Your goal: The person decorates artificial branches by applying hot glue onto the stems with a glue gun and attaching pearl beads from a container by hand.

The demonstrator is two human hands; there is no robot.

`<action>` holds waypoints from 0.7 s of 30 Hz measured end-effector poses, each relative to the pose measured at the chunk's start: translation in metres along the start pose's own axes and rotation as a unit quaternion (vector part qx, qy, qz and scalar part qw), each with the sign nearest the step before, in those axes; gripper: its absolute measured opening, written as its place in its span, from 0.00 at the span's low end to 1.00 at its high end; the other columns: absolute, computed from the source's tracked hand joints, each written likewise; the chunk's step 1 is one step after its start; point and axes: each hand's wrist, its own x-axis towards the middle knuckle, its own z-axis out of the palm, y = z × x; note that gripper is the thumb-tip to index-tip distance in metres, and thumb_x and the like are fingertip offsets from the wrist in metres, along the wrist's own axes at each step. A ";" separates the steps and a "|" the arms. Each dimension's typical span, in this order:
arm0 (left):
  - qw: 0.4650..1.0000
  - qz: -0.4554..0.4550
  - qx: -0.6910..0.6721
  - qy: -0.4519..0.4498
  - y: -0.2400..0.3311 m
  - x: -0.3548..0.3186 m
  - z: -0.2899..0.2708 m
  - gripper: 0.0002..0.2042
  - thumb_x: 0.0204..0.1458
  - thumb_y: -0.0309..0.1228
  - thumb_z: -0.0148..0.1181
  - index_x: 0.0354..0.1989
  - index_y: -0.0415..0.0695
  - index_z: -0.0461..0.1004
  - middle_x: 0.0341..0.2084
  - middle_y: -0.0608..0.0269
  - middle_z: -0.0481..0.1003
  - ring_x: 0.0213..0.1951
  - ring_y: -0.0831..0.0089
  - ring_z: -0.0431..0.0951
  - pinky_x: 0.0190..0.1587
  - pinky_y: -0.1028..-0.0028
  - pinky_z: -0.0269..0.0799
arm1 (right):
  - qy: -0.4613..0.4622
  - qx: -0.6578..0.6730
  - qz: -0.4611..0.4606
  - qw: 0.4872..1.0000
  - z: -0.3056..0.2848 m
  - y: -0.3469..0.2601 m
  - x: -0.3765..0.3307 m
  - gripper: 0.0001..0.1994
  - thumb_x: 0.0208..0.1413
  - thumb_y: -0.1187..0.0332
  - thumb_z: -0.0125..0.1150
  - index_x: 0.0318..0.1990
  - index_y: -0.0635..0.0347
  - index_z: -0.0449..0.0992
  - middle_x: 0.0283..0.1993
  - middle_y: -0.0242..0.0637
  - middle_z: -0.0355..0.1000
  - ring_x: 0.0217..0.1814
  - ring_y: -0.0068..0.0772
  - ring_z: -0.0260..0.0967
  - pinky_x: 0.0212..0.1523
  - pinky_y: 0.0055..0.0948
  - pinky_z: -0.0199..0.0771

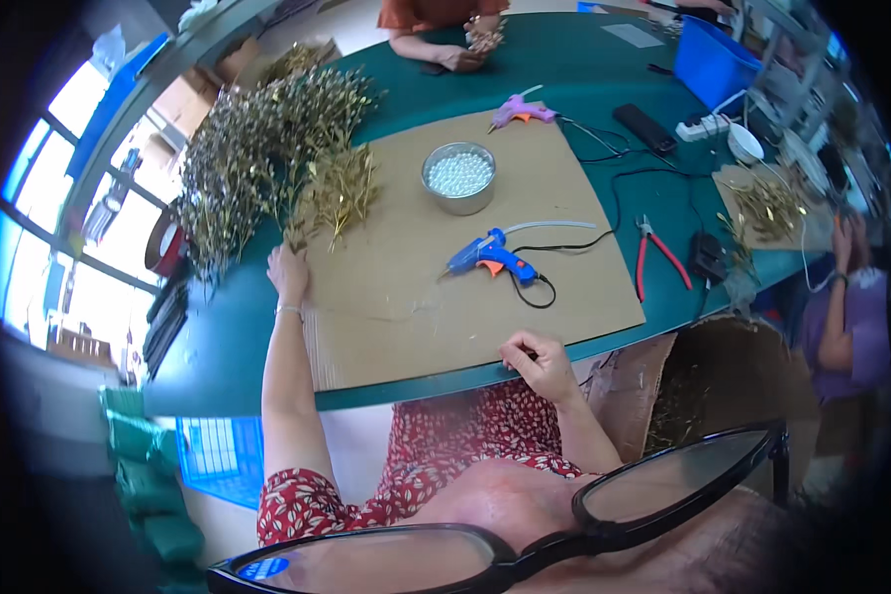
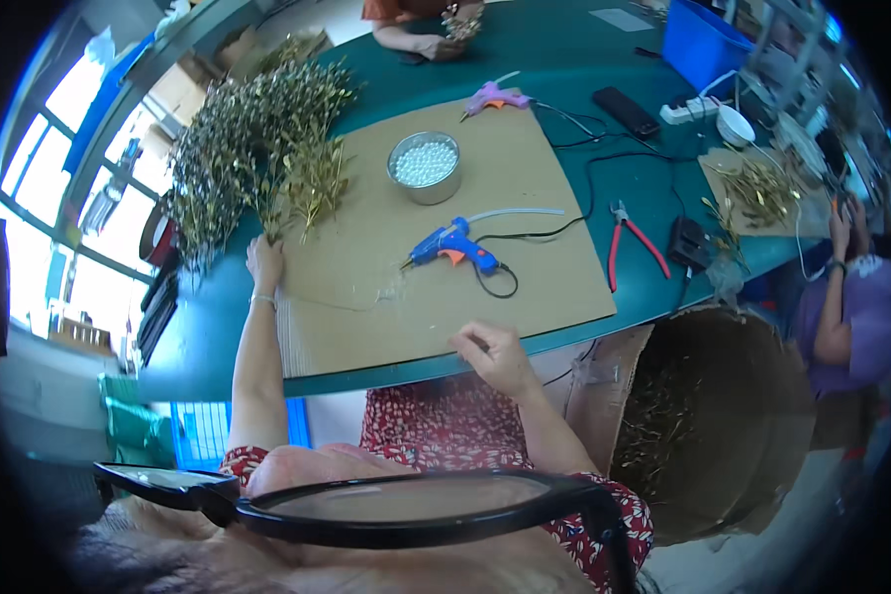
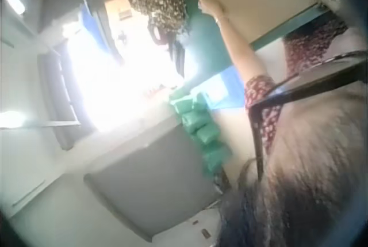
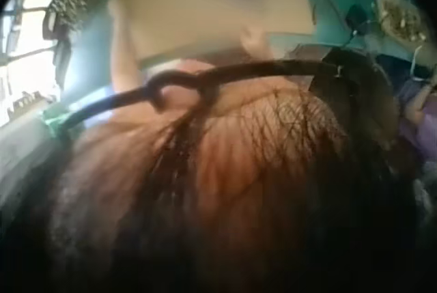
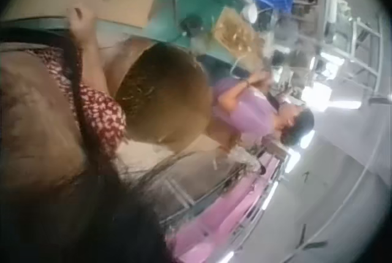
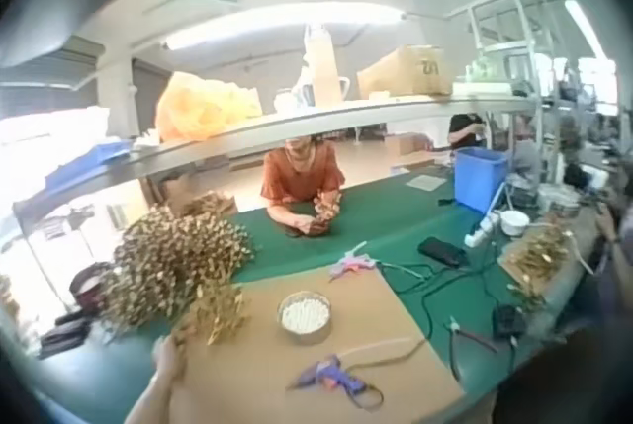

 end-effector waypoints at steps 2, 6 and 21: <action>0.999 0.034 -0.024 0.009 -0.022 0.015 0.006 0.15 0.50 0.37 0.57 0.43 0.41 0.69 0.41 0.50 0.72 0.47 0.55 0.70 0.47 0.57 0.67 | 0.017 -0.008 -0.019 1.000 0.004 0.002 -0.004 0.06 0.52 0.73 0.59 0.27 0.65 0.73 0.20 0.32 0.68 0.22 0.19 0.63 0.24 0.21 0.62; 0.989 0.132 0.032 0.061 -0.020 0.021 -0.050 0.07 0.53 0.30 0.51 0.33 0.39 0.67 0.24 0.49 0.75 0.31 0.52 0.77 0.33 0.58 0.73 | 0.079 -0.176 -0.125 0.973 -0.011 -0.008 0.007 0.07 0.53 0.72 0.59 0.26 0.66 0.72 0.19 0.33 0.66 0.21 0.19 0.61 0.22 0.21 0.59; 0.757 0.050 -0.650 -0.041 0.009 -0.054 -0.168 0.09 0.58 0.29 0.49 0.35 0.34 0.69 0.29 0.57 0.77 0.19 0.86 0.60 0.20 0.84 0.53 | 0.163 -0.107 -0.175 0.965 0.023 0.014 0.011 0.05 0.53 0.73 0.59 0.31 0.65 0.72 0.21 0.36 0.68 0.21 0.25 0.65 0.23 0.23 0.64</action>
